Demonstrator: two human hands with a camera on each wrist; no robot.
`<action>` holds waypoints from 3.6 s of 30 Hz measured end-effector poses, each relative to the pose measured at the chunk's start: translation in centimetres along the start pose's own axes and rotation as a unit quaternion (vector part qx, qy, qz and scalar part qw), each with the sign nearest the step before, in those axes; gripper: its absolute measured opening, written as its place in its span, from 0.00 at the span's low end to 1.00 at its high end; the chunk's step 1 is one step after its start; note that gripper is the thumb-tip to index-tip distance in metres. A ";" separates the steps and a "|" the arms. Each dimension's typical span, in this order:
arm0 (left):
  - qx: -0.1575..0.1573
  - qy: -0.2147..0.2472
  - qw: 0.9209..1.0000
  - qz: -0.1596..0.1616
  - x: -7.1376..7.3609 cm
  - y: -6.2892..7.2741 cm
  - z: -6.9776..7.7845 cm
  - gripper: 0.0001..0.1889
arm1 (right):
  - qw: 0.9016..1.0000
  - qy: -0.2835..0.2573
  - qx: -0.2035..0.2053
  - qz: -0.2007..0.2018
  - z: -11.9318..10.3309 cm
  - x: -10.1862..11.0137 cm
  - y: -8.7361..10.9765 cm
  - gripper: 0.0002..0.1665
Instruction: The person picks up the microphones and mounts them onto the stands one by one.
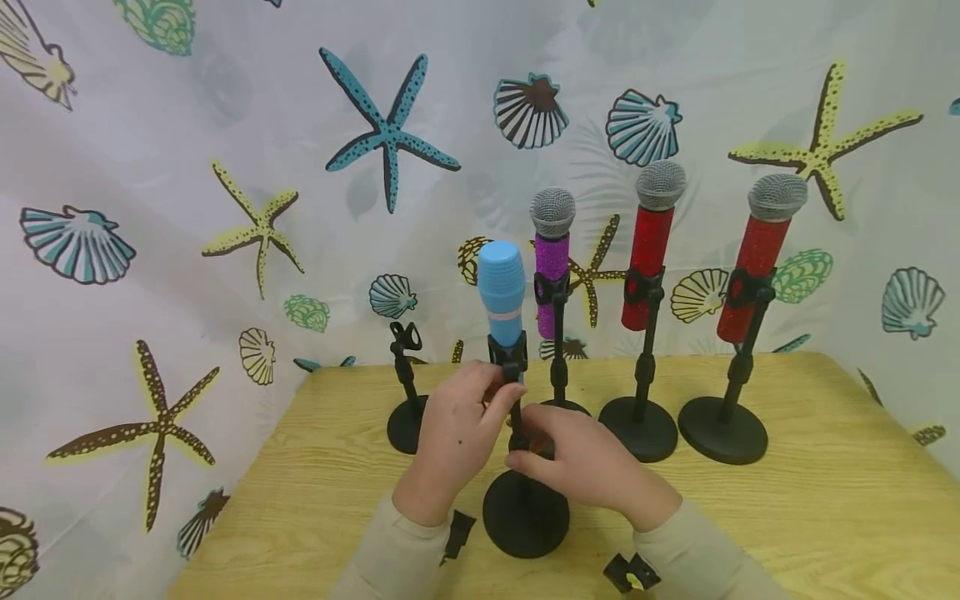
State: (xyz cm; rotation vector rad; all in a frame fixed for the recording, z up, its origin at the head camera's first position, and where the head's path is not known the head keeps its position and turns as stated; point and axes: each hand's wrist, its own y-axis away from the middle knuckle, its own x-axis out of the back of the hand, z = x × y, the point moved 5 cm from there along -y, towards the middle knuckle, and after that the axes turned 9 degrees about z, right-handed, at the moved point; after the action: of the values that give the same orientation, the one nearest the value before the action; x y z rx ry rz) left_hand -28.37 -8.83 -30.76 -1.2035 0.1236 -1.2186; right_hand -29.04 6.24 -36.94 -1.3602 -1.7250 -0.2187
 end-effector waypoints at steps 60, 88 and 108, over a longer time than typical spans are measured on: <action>0.003 -0.096 0.992 -0.085 0.5 0.4 -0.2 0.11 | 0.994 0.103 0.016 -0.043 0.5 0.3 0.3 0.09; -0.026 -0.309 0.825 -0.472 -5.6 10.1 -4.5 0.32 | 0.955 0.193 0.057 -0.219 0.7 -5.9 2.2 0.33; 0.027 -0.317 0.813 -0.488 -8.0 4.1 -11.0 0.22 | 0.960 0.230 0.001 -0.158 2.8 -8.9 -4.2 0.37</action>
State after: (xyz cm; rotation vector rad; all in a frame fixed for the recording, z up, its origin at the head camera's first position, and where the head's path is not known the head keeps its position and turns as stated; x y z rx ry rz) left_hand -36.15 -10.29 -42.59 -1.6204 -1.1579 -1.5615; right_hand -34.14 0.23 -43.46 -0.9297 -1.5271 -0.6595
